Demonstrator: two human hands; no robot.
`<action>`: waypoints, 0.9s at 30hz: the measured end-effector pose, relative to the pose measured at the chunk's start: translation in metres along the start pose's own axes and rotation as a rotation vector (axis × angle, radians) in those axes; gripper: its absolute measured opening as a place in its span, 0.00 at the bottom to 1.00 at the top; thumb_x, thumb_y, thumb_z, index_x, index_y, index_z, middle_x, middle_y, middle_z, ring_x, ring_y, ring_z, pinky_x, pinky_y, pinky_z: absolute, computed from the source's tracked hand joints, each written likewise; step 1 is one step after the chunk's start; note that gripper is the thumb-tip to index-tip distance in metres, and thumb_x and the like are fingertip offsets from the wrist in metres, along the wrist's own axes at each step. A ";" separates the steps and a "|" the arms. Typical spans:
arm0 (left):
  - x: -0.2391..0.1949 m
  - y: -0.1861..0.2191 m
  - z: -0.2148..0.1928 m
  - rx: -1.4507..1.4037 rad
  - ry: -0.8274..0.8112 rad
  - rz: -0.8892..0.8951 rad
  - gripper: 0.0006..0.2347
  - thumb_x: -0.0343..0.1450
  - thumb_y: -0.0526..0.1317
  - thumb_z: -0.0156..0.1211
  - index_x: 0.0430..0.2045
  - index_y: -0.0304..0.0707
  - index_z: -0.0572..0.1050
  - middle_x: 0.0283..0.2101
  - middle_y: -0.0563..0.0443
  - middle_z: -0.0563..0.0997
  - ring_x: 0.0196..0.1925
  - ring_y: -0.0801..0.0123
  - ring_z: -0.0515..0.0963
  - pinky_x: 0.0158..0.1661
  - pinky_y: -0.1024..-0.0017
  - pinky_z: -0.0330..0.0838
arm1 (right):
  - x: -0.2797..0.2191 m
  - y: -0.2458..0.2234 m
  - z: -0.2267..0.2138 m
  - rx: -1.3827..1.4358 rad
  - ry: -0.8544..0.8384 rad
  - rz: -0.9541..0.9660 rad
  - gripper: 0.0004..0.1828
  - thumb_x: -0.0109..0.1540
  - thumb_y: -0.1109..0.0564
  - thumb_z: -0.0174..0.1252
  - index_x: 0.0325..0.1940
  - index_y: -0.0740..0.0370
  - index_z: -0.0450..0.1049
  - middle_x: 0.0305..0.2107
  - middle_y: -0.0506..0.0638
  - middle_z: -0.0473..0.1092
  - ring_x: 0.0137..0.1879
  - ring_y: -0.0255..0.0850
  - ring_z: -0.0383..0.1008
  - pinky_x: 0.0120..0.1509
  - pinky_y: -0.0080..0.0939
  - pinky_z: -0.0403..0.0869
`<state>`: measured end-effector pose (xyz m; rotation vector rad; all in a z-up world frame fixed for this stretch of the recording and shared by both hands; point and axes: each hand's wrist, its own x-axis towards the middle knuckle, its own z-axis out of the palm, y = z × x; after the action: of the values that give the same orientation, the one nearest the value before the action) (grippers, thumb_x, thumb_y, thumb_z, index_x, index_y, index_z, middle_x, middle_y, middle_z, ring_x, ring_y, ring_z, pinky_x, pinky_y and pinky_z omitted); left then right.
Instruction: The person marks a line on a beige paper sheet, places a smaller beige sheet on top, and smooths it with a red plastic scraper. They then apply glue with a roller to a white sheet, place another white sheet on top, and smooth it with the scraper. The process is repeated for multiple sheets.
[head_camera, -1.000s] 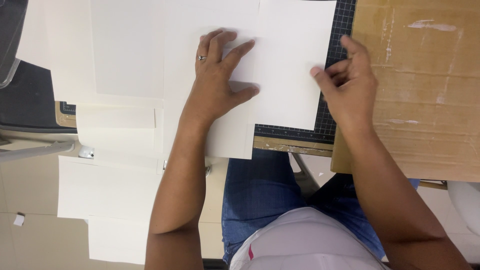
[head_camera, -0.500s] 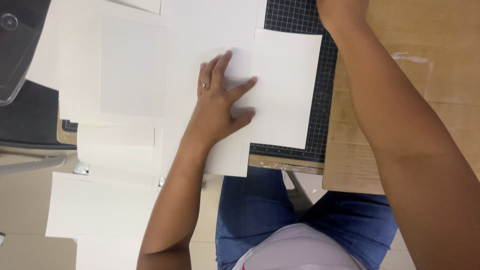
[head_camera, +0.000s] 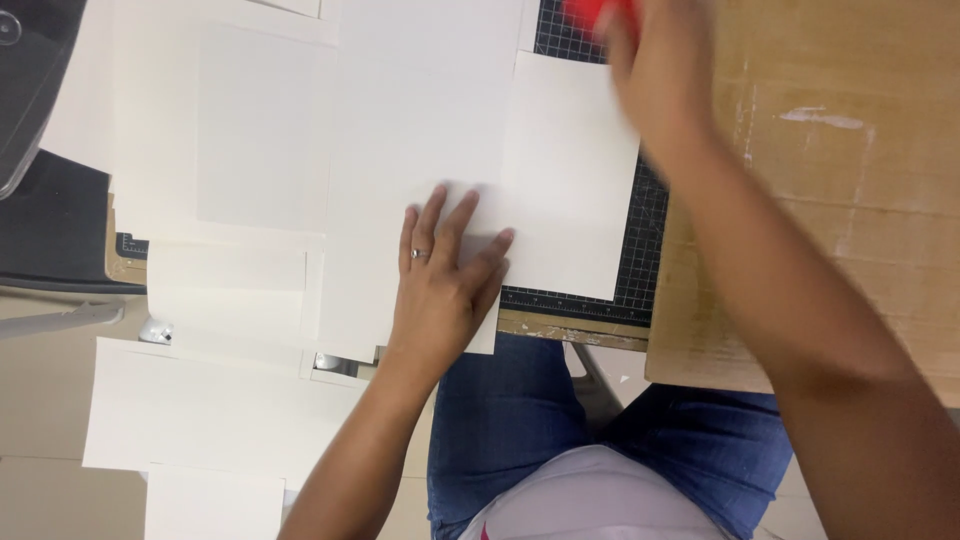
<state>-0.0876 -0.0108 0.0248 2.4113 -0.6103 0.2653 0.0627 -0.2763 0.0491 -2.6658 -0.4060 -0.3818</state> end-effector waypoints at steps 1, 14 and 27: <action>-0.003 0.003 -0.005 -0.049 -0.018 0.017 0.10 0.77 0.40 0.59 0.52 0.45 0.79 0.67 0.36 0.67 0.74 0.34 0.59 0.71 0.35 0.51 | -0.017 -0.024 -0.002 0.016 -0.006 -0.014 0.18 0.72 0.64 0.51 0.68 0.64 0.69 0.53 0.61 0.74 0.55 0.56 0.71 0.57 0.56 0.67; -0.013 0.007 0.000 -0.026 0.015 0.009 0.10 0.76 0.39 0.60 0.51 0.44 0.80 0.64 0.36 0.71 0.72 0.35 0.63 0.70 0.34 0.53 | -0.028 -0.037 0.060 -0.492 0.164 -0.123 0.19 0.67 0.60 0.63 0.62 0.51 0.70 0.37 0.44 0.70 0.44 0.45 0.67 0.45 0.44 0.63; -0.042 0.016 0.002 -0.018 -0.009 0.004 0.13 0.76 0.42 0.62 0.55 0.49 0.77 0.67 0.36 0.67 0.74 0.36 0.60 0.71 0.32 0.48 | -0.049 -0.062 0.050 -0.316 -0.060 0.042 0.25 0.66 0.65 0.56 0.68 0.55 0.65 0.47 0.53 0.70 0.53 0.54 0.67 0.55 0.55 0.64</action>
<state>-0.1322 -0.0078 0.0182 2.3958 -0.6195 0.2500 0.0068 -0.2110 0.0118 -2.9940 -0.3301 -0.3804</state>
